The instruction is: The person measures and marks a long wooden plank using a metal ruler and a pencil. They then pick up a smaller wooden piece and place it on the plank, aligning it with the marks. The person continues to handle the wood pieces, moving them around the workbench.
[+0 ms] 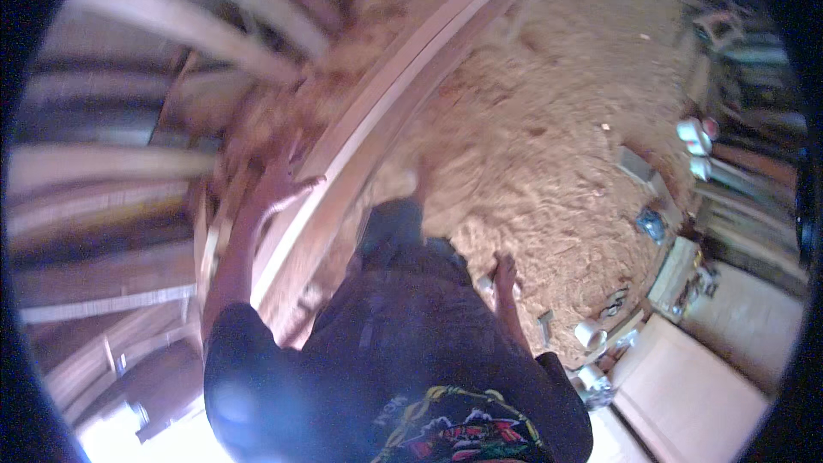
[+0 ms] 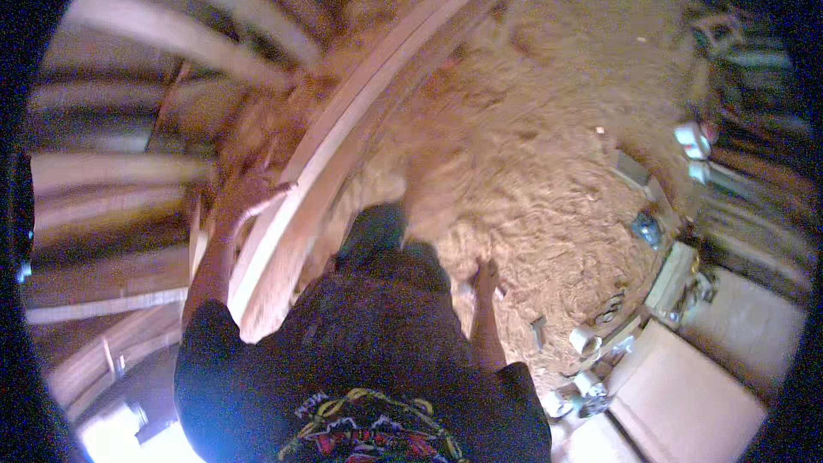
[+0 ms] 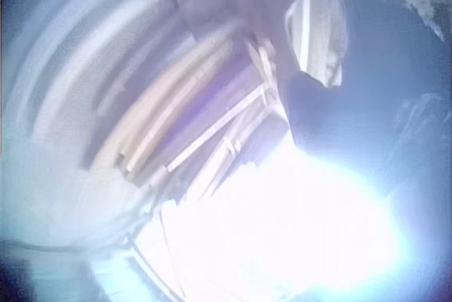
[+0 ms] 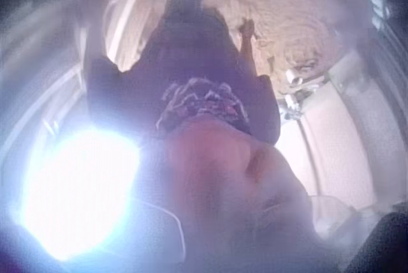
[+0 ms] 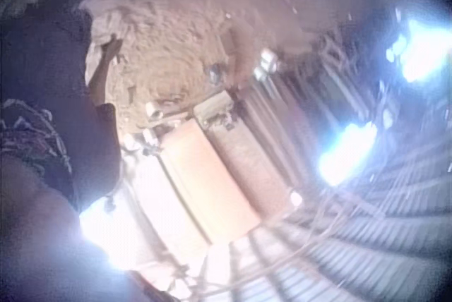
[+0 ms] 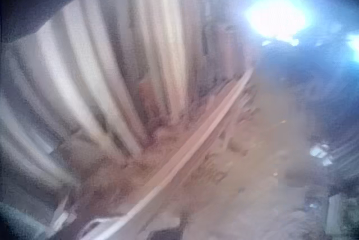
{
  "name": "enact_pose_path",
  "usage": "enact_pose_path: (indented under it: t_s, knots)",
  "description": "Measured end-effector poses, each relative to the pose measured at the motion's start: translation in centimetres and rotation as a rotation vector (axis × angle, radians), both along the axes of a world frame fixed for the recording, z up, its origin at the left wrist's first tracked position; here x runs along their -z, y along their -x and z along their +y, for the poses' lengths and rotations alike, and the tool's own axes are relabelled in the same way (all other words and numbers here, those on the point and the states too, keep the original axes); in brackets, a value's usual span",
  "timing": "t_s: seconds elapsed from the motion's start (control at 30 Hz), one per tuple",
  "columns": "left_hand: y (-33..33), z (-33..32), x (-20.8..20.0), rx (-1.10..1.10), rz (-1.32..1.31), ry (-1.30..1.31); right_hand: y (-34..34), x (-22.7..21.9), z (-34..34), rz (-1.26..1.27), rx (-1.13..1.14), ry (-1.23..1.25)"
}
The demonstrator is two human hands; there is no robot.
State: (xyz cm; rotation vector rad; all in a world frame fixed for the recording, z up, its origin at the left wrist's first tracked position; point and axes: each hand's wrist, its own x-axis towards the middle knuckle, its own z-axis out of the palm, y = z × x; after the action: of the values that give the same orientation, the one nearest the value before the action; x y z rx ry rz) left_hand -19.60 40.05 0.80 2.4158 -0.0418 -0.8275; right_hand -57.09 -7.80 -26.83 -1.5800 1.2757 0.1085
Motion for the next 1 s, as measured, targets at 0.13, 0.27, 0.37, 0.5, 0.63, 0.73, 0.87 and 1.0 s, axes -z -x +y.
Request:
enact_pose_path:
  t_s: [0.13, 0.27, 0.37, 0.5, 0.63, 0.73, 0.87, 1.0]
  knots:
    - [12.1, 10.0, 0.5, -0.035, -0.066, -0.076, 2.3, 1.5, 0.3, -0.007, -0.336, 0.149]
    - [19.0, 14.1, 3.4, -0.133, -0.167, -0.206, 3.5, 1.7, 0.8, -0.013, -0.163, 0.013]
    - [20.1, 14.4, 5.0, -0.240, -0.129, -0.274, 3.3, 1.2, 1.1, -0.069, -0.103, -0.007]
    - [20.1, 13.5, 5.3, 0.006, -0.203, -0.546, 2.3, 0.7, 2.0, -0.077, 0.005, -0.119]
    - [20.4, 12.8, 4.4, -0.040, -0.017, -0.388, -1.5, -1.3, 4.8, -0.333, -0.028, 0.120]
    - [19.2, 12.6, 4.0, 0.046, -0.088, -0.177, -6.9, -5.4, 8.2, -0.459, 0.028, 0.033]
    - [15.0, 9.2, 5.5, 0.175, -0.350, 0.101, -18.0, -12.4, 12.8, -0.644, 0.026, 0.121]
    - [10.3, 2.8, 6.8, 0.175, -0.455, 0.122, -28.4, -17.5, 14.9, -0.762, -0.033, 0.095]
